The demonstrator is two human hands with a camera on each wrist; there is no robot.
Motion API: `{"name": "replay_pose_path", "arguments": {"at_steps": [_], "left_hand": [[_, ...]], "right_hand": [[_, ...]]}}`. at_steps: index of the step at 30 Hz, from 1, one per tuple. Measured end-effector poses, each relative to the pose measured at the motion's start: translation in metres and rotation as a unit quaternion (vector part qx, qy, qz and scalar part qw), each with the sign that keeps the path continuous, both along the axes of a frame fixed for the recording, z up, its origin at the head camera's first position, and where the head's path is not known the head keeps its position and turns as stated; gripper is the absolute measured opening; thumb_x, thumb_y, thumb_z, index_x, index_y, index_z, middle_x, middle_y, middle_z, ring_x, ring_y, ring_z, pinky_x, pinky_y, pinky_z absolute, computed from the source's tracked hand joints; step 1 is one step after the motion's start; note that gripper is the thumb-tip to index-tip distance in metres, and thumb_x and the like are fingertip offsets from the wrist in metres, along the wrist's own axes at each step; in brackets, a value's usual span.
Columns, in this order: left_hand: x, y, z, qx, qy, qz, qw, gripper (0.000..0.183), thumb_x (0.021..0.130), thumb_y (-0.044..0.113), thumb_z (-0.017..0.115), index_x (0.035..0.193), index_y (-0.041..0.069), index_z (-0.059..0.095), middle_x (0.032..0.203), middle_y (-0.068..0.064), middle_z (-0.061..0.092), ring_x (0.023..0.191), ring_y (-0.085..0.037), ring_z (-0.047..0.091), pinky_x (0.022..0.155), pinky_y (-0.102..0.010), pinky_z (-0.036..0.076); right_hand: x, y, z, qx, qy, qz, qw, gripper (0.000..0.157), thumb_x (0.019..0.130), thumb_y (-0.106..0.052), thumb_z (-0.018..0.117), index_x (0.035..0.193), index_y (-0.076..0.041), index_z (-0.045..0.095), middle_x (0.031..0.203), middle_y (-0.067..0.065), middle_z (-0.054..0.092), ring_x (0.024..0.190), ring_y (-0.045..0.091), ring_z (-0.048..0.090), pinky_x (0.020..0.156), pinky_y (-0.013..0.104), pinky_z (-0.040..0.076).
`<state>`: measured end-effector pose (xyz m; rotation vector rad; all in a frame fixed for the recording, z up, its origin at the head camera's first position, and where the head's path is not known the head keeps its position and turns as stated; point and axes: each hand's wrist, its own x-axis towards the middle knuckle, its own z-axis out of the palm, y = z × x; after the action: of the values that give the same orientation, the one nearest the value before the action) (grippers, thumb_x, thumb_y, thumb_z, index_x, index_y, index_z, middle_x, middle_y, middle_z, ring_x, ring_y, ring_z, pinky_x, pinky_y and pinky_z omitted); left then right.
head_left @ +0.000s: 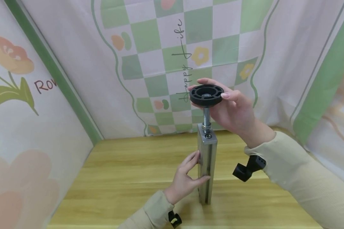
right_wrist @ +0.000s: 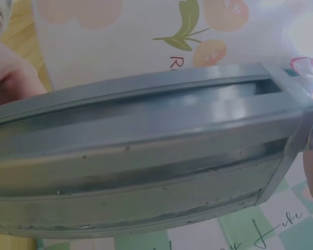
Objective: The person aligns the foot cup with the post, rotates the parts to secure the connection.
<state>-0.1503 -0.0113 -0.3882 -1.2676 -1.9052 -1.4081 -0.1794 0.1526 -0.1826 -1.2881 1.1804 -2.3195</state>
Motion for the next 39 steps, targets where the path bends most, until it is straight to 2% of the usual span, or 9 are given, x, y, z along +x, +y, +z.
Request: {"name": "replay_pose_path", "arguments": {"at_steps": [8, 16, 22, 31, 39], "left_hand": [[-0.0010, -0.0005, -0.0008, -0.007, -0.010, -0.003, 0.9999, 0.093, 0.072, -0.004, 0.077, 0.148, 0.005, 0.024, 0.137, -0.030, 0.043, 0.112, -0.034, 0.057, 0.099, -0.034, 0.049], [-0.0016, -0.0012, 0.0012, -0.008, -0.013, -0.003, 0.9999, 0.091, 0.072, -0.004, 0.077, 0.147, 0.002, 0.026, 0.137, -0.030, 0.042, 0.111, -0.033, 0.058, 0.100, -0.033, 0.049], [-0.0012, -0.0012, 0.0001, -0.001, -0.006, -0.003, 1.0000, 0.093, 0.071, -0.005, 0.078, 0.147, 0.005, 0.025, 0.136, -0.031, 0.044, 0.109, -0.033, 0.059, 0.099, -0.034, 0.049], [-0.0021, -0.0011, -0.0029, 0.001, 0.005, -0.005, 1.0000, 0.096, 0.070, -0.006, 0.078, 0.148, 0.008, 0.023, 0.135, -0.031, 0.044, 0.108, -0.033, 0.060, 0.099, -0.035, 0.050], [-0.0026, -0.0009, -0.0014, 0.001, -0.007, -0.008, 0.9999, 0.095, 0.070, -0.006, 0.077, 0.148, 0.007, 0.024, 0.136, -0.030, 0.044, 0.107, -0.033, 0.060, 0.099, -0.034, 0.050]], "right_hand": [[0.0003, -0.0001, -0.0030, 0.003, 0.029, -0.053, 0.998, 0.040, 0.088, -0.014, 0.044, 0.127, -0.005, 0.049, 0.127, 0.014, 0.053, 0.114, 0.021, 0.052, 0.104, 0.028, 0.038], [0.0014, -0.0013, -0.0029, -0.001, 0.042, -0.084, 0.996, 0.040, 0.088, -0.013, 0.049, 0.126, 0.000, 0.050, 0.128, 0.020, 0.052, 0.116, 0.028, 0.052, 0.102, 0.031, 0.041], [0.0008, 0.0000, -0.0047, 0.004, 0.073, -0.141, 0.987, 0.036, 0.086, -0.005, 0.051, 0.120, 0.001, 0.057, 0.123, 0.020, 0.057, 0.114, 0.031, 0.055, 0.099, 0.030, 0.048], [0.0030, 0.0006, -0.0055, 0.007, 0.088, -0.163, 0.983, 0.033, 0.086, -0.002, 0.052, 0.118, -0.005, 0.059, 0.123, 0.017, 0.058, 0.115, 0.029, 0.055, 0.098, 0.030, 0.048], [0.0080, -0.0012, -0.0016, 0.037, 0.083, -0.227, 0.970, 0.031, 0.084, -0.002, 0.059, 0.113, -0.012, 0.056, 0.118, 0.010, 0.057, 0.109, 0.021, 0.057, 0.093, 0.025, 0.050]]}}
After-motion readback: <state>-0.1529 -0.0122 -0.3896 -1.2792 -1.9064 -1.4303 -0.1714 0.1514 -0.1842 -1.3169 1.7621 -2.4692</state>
